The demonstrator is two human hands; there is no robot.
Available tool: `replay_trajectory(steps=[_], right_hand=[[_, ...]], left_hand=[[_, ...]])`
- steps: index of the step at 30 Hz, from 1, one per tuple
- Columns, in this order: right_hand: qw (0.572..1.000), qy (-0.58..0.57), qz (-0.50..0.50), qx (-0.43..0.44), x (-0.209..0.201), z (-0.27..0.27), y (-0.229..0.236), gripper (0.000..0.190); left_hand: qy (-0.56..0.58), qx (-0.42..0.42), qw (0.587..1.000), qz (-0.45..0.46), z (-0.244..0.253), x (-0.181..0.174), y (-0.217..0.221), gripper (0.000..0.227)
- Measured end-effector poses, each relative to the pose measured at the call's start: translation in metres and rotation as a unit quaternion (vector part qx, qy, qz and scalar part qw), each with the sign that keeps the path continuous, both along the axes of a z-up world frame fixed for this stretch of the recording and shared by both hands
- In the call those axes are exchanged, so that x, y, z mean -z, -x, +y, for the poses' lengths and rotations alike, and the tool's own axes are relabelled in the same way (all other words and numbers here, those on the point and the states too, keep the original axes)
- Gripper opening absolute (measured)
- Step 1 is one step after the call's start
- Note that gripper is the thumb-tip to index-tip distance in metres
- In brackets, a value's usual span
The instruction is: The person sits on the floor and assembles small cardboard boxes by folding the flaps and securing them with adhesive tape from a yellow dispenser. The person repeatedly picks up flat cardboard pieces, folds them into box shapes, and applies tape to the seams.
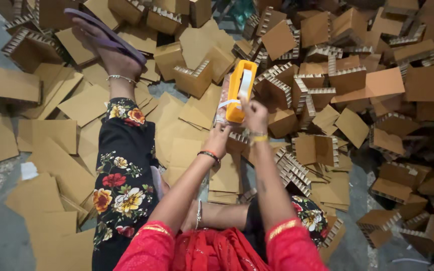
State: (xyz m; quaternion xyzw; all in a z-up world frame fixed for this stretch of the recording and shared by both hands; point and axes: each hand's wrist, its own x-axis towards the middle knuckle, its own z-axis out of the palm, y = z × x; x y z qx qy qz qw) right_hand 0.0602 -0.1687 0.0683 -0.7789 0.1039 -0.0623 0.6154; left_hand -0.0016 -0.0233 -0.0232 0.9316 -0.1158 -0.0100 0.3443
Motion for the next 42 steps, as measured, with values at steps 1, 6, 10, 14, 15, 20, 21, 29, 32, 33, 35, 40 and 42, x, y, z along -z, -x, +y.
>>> replay_trajectory(steps=[1, 6, 10, 14, 15, 20, 21, 29, 32, 33, 35, 40, 42], right_hand=[[0.999, 0.009, -0.038, -0.008, 0.004, 0.004, 0.021, 0.042], [0.995, 0.093, 0.018, 0.033, 0.07, -0.002, 0.099, 0.045], [0.989, 0.111, 0.092, 0.014, 0.105, -0.025, 0.086, 0.051], [0.979, 0.167, 0.112, 0.03, 0.099, -0.028, 0.069, 0.056], [0.982, 0.156, 0.095, 0.038, 0.095, -0.026, 0.066, 0.057], [0.942, 0.299, 0.153, 0.012, 0.095, -0.037, 0.072, 0.06], [0.929, 0.337, 0.155, -0.002, 0.098, -0.04, 0.073, 0.058], [0.989, 0.06, -0.01, -0.133, 0.069, -0.039, 0.013, 0.035], [0.979, 0.049, 0.109, -0.163, 0.063, -0.044, -0.016, 0.034], [0.975, 0.048, 0.135, -0.172, 0.064, -0.046, -0.021, 0.035], [0.952, 0.139, 0.16, -0.223, 0.067, -0.058, -0.019, 0.032], [0.927, -0.084, 0.307, -0.201, 0.099, -0.082, 0.031, 0.031], [0.939, -0.086, 0.232, -0.24, 0.122, -0.088, 0.059, 0.032]], left_hand=[[0.002, 0.003, 1.0, 0.017, 0.0, 0.001, -0.008, 0.077], [0.037, -0.002, 0.999, -0.022, -0.012, 0.025, -0.038, 0.066], [0.024, -0.005, 1.0, 0.011, -0.016, 0.043, -0.043, 0.065], [0.009, -0.035, 0.999, -0.012, -0.026, 0.063, -0.051, 0.056], [0.013, -0.044, 0.999, -0.008, -0.028, 0.065, -0.053, 0.049], [0.038, -0.04, 0.998, 0.006, -0.025, 0.057, -0.052, 0.049], [0.042, -0.034, 0.998, 0.018, -0.021, 0.049, -0.049, 0.052], [0.029, -0.033, 0.999, 0.016, -0.015, 0.034, -0.039, 0.063], [0.052, -0.038, 0.998, 0.013, -0.011, 0.023, -0.032, 0.057], [0.057, -0.023, 0.998, -0.003, -0.009, 0.018, -0.028, 0.059], [0.066, 0.006, 0.997, -0.036, -0.005, 0.01, -0.012, 0.063], [0.114, 0.01, 0.981, -0.159, -0.001, -0.004, 0.066, 0.06], [0.132, 0.019, 0.984, -0.12, 0.008, -0.012, 0.081, 0.057]])
